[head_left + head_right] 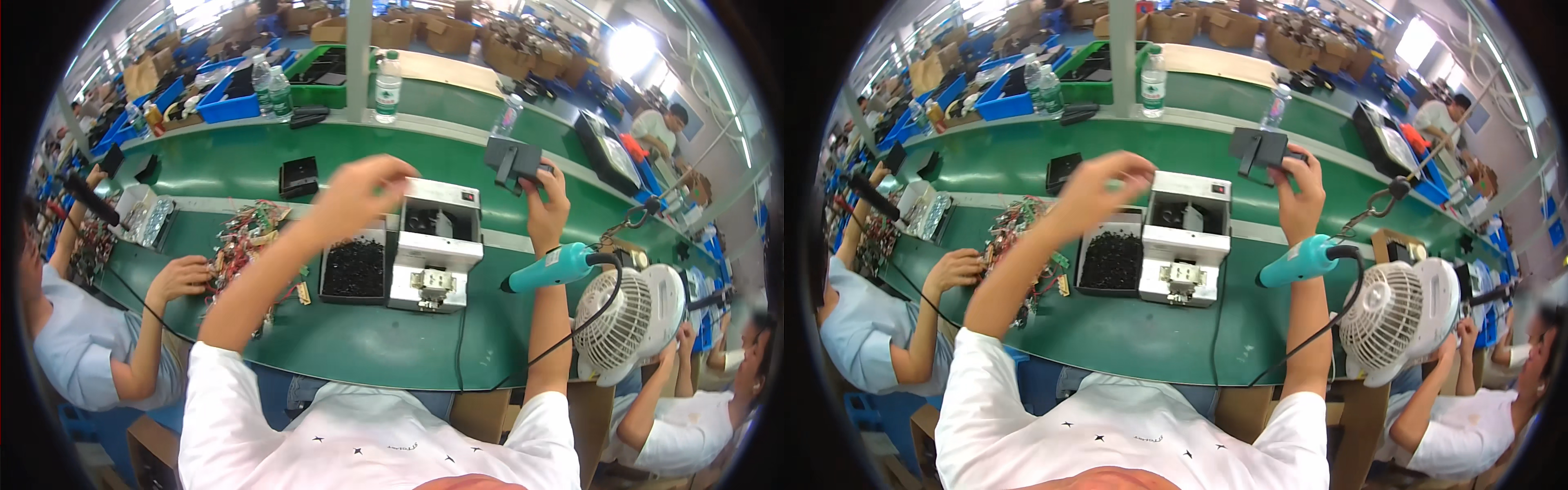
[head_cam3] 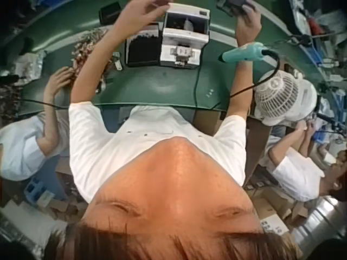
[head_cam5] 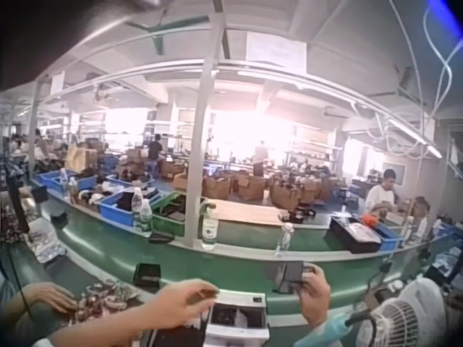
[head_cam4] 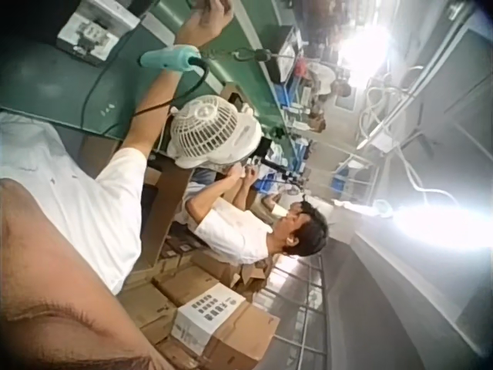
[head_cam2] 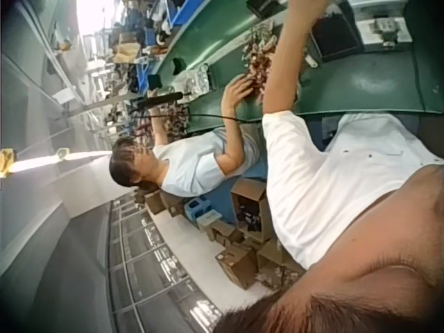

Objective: Assembling electronic components by using an electric screwdriver to fasten screws into plastic housings.

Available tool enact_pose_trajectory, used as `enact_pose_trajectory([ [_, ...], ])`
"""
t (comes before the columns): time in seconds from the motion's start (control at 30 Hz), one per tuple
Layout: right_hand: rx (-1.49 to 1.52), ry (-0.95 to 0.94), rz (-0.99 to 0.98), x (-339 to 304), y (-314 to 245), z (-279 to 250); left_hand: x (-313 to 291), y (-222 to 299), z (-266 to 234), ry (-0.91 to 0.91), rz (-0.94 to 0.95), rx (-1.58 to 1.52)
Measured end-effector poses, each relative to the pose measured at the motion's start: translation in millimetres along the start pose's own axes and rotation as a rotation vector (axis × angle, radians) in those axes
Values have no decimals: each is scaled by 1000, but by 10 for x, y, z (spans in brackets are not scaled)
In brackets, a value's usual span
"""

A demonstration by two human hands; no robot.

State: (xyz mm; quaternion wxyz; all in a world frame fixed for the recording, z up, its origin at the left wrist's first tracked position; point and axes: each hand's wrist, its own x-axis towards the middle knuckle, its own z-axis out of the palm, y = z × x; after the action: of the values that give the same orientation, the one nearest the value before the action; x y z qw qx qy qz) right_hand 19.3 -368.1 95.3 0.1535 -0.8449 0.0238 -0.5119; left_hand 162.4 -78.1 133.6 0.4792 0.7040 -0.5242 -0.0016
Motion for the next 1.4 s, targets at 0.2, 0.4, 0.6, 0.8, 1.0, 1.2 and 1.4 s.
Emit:
enact_pose_trajectory([
  [0.2,256,-33,-223,126,-982,-68,-213,734,610,247,61,-209],
  [0.4,576,175,-70,134,-1675,-116,-461,750,466,251,-153,-1238],
  [0.6,815,-350,-1,-136,-1589,-238,-839,615,420,516,-70,-770],
  [0.8,818,-383,51,-266,-1722,-249,-1018,614,192,451,228,-113],
  [1.0,942,-462,233,-385,-1940,-209,-1276,746,349,194,-65,-636],
  [1.2,903,-477,159,-515,-1855,-162,-1300,743,399,171,-268,-1009],
  [1.4,934,-361,122,-613,-1631,-178,-1299,808,387,163,-389,-943],
])
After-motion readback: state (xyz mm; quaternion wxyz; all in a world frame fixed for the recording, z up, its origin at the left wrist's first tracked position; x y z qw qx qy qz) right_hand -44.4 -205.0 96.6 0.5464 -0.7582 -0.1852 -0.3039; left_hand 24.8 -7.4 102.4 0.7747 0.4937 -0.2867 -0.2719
